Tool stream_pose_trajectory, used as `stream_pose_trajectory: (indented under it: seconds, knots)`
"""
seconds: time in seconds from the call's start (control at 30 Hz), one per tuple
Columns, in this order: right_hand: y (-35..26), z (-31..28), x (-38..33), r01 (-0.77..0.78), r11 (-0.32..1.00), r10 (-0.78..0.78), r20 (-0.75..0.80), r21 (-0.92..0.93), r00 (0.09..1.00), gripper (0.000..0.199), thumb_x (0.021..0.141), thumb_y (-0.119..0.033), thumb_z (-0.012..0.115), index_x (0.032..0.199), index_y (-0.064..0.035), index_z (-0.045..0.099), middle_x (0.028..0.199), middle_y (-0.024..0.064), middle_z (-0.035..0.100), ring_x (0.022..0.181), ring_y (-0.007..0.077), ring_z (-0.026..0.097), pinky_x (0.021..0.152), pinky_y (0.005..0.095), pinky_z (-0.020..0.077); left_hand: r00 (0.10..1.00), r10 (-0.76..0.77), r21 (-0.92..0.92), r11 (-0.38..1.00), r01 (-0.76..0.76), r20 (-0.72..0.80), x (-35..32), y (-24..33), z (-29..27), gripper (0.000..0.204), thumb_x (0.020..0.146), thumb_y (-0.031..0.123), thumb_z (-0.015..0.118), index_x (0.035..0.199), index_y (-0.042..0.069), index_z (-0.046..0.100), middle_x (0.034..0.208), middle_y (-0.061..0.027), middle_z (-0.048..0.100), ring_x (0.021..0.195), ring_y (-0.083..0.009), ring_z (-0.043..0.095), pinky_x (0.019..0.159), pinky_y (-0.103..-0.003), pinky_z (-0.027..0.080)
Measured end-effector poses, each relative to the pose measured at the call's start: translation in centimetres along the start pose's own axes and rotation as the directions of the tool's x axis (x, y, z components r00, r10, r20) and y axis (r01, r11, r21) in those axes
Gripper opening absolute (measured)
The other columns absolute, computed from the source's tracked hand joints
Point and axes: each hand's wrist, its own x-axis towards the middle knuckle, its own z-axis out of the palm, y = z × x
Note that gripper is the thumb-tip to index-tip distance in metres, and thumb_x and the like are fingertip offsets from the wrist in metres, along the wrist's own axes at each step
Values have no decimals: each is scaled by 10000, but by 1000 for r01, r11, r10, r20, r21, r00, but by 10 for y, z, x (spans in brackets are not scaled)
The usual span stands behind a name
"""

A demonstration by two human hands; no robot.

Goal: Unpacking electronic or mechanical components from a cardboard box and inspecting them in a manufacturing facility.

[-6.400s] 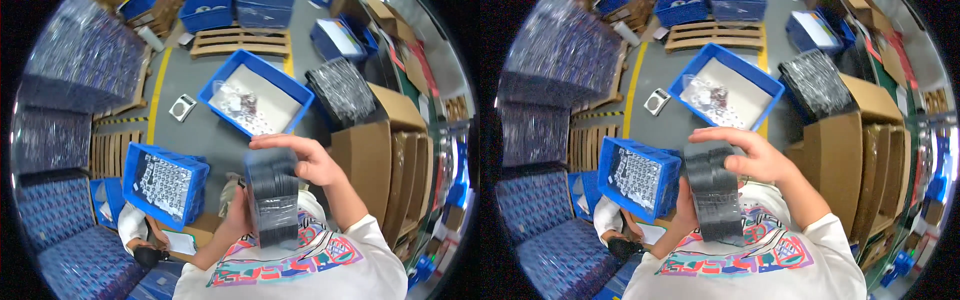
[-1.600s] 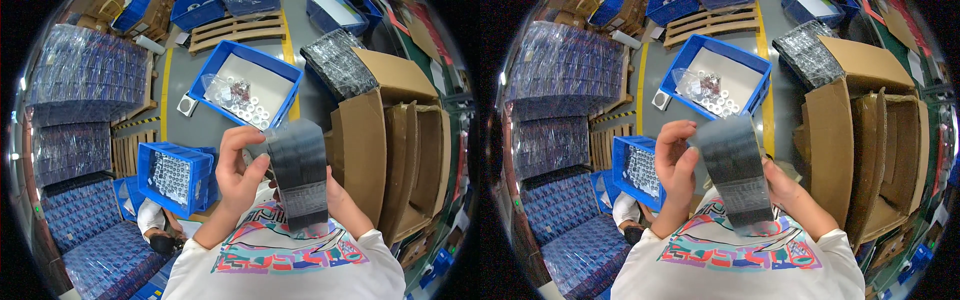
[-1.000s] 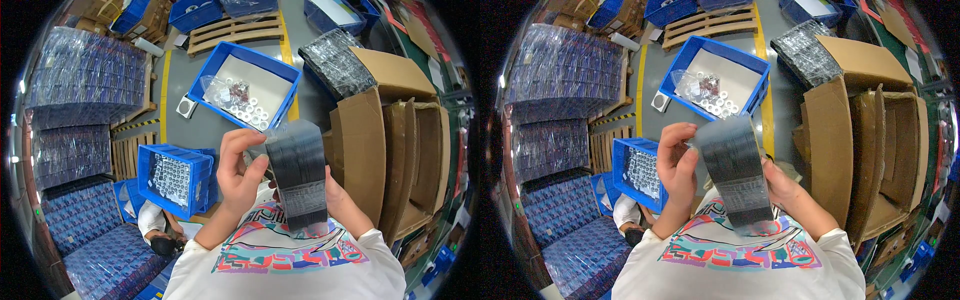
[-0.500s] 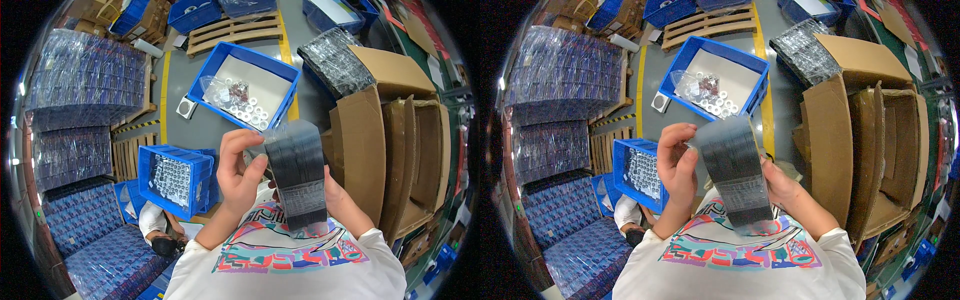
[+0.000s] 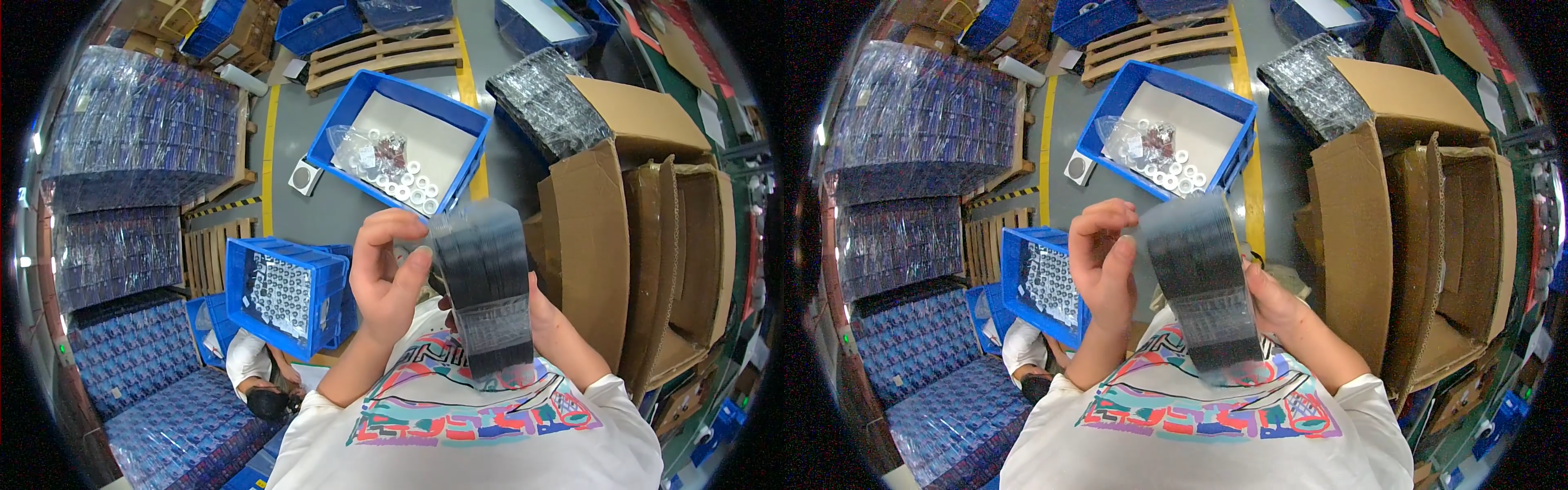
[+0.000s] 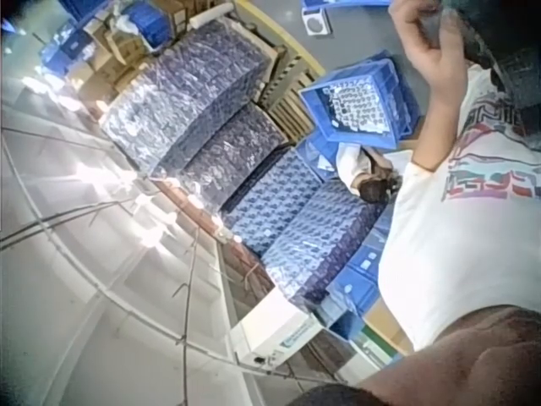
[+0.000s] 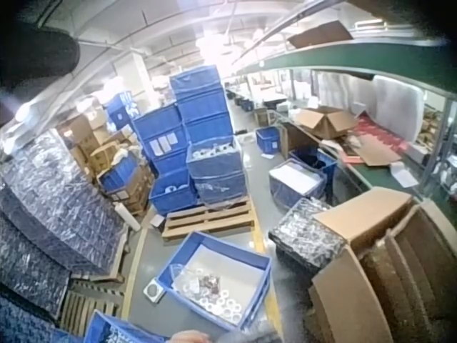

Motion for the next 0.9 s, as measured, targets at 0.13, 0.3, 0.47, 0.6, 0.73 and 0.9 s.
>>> stream_pose_trajectory:
  seconds: [0.13,0.3,0.47,0.6,0.73,0.9]
  knots:
    - [0,0,-1,17,1000,-17,-4,-10,1000,1077,630,-809,501,1376,-54,318,1243,227,485,1099,335,538,890,436,486,996,-85,117,990,80,37,2,10,-1,244,835,136,578,1006,-35,547,1042,-136,521,971,-207,494,882,-307,378]
    - [0,-2,-2,18,1000,-18,2,-5,1000,1071,643,-806,490,1379,-50,311,1250,222,481,1099,329,537,895,440,481,997,-49,159,987,39,63,0,7,-2,273,832,142,570,1019,-57,557,1045,-138,515,968,-207,497,875,-300,383]
    - [-2,-2,-2,26,1000,-26,31,-2,999,1054,667,-797,475,1381,-41,302,1250,218,481,1108,330,530,899,436,479,998,-52,126,991,49,21,-2,7,1,251,836,141,570,1002,-48,556,1059,-141,514,989,-214,498,885,-308,381]
    - [-1,-1,-2,64,998,-64,16,-3,998,1031,695,-781,467,1381,-30,296,1237,231,484,1112,329,527,902,428,476,999,-32,35,999,32,-11,-3,2,4,220,839,144,576,976,-21,531,1068,-145,511,1012,-222,494,904,-328,373]
    - [-1,-2,0,75,997,-75,32,1,997,1025,705,-772,468,1379,-19,292,1244,226,478,1119,325,522,899,429,478,1000,-2,33,999,2,6,-1,-1,6,213,842,151,577,972,-3,507,1058,-145,512,1015,-226,490,915,-342,368]
    - [1,-6,0,45,999,-47,69,26,997,1014,714,-758,478,1379,-16,290,1267,187,469,1137,319,509,896,437,481,1000,5,8,1000,-6,17,-3,-3,2,221,850,167,573,978,6,492,1060,-143,511,1006,-222,489,916,-344,364]
